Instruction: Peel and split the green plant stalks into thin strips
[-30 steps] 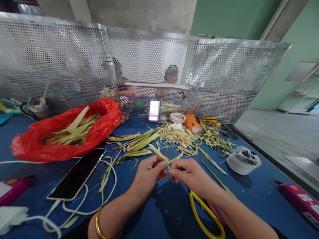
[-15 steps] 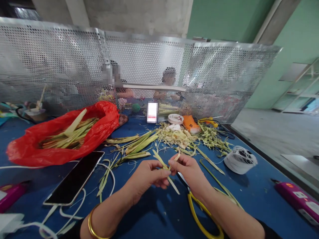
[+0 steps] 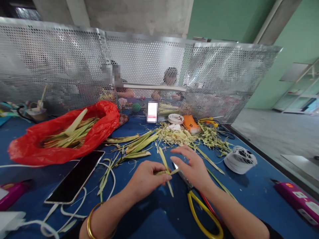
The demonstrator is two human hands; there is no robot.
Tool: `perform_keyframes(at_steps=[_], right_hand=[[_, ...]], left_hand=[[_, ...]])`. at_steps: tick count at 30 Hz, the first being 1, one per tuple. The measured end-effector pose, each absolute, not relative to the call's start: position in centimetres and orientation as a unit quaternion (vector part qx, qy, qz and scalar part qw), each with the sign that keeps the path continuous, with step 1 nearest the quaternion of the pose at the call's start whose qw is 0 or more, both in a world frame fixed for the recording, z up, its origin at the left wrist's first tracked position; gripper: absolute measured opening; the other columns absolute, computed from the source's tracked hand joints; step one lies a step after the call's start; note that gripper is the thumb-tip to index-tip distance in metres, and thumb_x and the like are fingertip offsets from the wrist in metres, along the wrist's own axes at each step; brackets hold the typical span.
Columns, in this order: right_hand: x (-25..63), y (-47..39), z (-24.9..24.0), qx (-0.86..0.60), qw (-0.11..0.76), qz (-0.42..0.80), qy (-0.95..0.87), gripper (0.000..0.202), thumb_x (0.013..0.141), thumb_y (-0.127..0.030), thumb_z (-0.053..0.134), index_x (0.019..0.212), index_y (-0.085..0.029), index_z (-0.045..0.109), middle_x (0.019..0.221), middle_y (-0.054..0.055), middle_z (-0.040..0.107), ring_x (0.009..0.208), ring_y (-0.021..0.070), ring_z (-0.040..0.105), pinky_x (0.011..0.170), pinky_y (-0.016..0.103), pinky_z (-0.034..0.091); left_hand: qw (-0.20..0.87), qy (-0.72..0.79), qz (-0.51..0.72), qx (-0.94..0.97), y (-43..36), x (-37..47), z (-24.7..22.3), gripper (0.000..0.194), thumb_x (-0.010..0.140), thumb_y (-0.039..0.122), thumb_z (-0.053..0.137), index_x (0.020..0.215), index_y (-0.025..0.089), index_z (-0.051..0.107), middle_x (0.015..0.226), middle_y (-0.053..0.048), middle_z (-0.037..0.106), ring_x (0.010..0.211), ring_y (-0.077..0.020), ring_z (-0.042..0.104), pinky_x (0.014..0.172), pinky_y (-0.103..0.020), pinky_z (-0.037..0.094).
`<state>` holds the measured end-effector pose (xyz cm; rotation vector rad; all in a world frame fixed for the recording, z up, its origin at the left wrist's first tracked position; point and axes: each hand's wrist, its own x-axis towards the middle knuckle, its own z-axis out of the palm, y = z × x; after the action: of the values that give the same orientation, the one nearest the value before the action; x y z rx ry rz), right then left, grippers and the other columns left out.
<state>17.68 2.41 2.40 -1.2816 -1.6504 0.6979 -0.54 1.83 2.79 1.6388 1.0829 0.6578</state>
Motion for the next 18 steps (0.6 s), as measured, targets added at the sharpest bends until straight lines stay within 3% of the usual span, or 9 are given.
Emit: perform_keyframes(at_steps=[2, 4, 7, 9, 12, 15, 18], right_hand=[[17.6, 2.2, 2.7, -0.498, 0.385, 0.349, -0.695, 0.017, 0.077, -0.033, 0.064, 0.081, -0.020, 0.073, 0.084, 0.005, 0.071, 0.083, 0.0208, 0.062, 0.072, 0.030, 0.046], [17.2, 2.0, 2.7, -0.484, 0.356, 0.425, -0.677, 0.016, 0.075, -0.031, 0.064, 0.080, -0.019, 0.073, 0.075, 0.003, 0.070, 0.074, 0.0183, 0.061, 0.069, 0.029, 0.045], [16.7, 1.9, 2.5, -0.478, 0.377, 0.499, -0.617, 0.020, 0.072, -0.032, 0.067, 0.085, -0.017, 0.070, 0.071, 0.000, 0.066, 0.066, 0.0154, 0.057, 0.066, 0.028, 0.042], [16.6, 1.8, 2.6, -0.467, 0.388, 0.548, -0.575, 0.021, 0.070, -0.036, 0.070, 0.077, -0.016, 0.067, 0.066, -0.001, 0.063, 0.062, 0.0132, 0.054, 0.064, 0.026, 0.040], [16.6, 1.7, 2.9, -0.458, 0.403, 0.591, -0.528, 0.026, 0.066, -0.038, 0.074, 0.065, -0.016, 0.060, 0.060, -0.004, 0.056, 0.057, 0.0099, 0.048, 0.060, 0.024, 0.036], [16.6, 1.7, 2.9, -0.475, 0.439, 0.587, -0.488, 0.031, 0.066, -0.041, 0.075, 0.064, -0.017, 0.056, 0.057, -0.006, 0.052, 0.054, 0.0083, 0.042, 0.055, 0.023, 0.031], [16.3, 1.6, 2.5, -0.494, 0.482, 0.538, -0.484, 0.032, 0.066, -0.044, 0.074, 0.063, -0.017, 0.056, 0.057, -0.006, 0.050, 0.054, 0.0089, 0.040, 0.054, 0.023, 0.030]], left_hand=[[0.521, 0.455, 0.260, 0.674, 1.8, -0.6, 3.2, 0.015, 0.070, 0.029, 0.063, 0.066, 0.016, 0.068, 0.058, 0.002, 0.063, 0.058, -0.0131, 0.055, 0.057, -0.023, 0.039], [0.549, 0.463, 0.260, 0.645, 1.8, -0.6, 3.6, 0.012, 0.067, 0.026, 0.064, 0.074, 0.016, 0.066, 0.058, 0.002, 0.064, 0.057, -0.0140, 0.058, 0.058, -0.024, 0.042], [0.578, 0.476, 0.281, 0.600, 1.9, -0.7, 4.0, 0.034, 0.063, 0.020, 0.066, 0.097, 0.016, 0.061, 0.061, 0.001, 0.069, 0.059, -0.0161, 0.062, 0.062, -0.026, 0.046], [0.587, 0.472, 0.302, 0.585, 2.1, -0.9, 4.2, 0.041, 0.064, 0.020, 0.067, 0.104, 0.015, 0.057, 0.062, -0.001, 0.070, 0.060, -0.0166, 0.063, 0.065, -0.028, 0.048], [0.641, 0.459, 0.339, 0.513, 2.3, -1.0, 4.1, 0.043, 0.070, 0.033, 0.068, 0.106, 0.014, 0.056, 0.063, -0.003, 0.071, 0.058, -0.0158, 0.063, 0.066, -0.029, 0.049], [0.682, 0.471, 0.386, 0.405, 2.3, -1.0, 3.9, 0.045, 0.072, 0.050, 0.066, 0.101, 0.016, 0.061, 0.069, -0.003, 0.070, 0.059, -0.0136, 0.063, 0.065, -0.027, 0.049], [0.673, 0.478, 0.381, 0.417, 2.0, -0.6, 3.4, 0.040, 0.068, 0.048, 0.072, 0.087, 0.014, 0.067, 0.072, -0.002, 0.068, 0.061, -0.0110, 0.061, 0.060, -0.021, 0.046]])
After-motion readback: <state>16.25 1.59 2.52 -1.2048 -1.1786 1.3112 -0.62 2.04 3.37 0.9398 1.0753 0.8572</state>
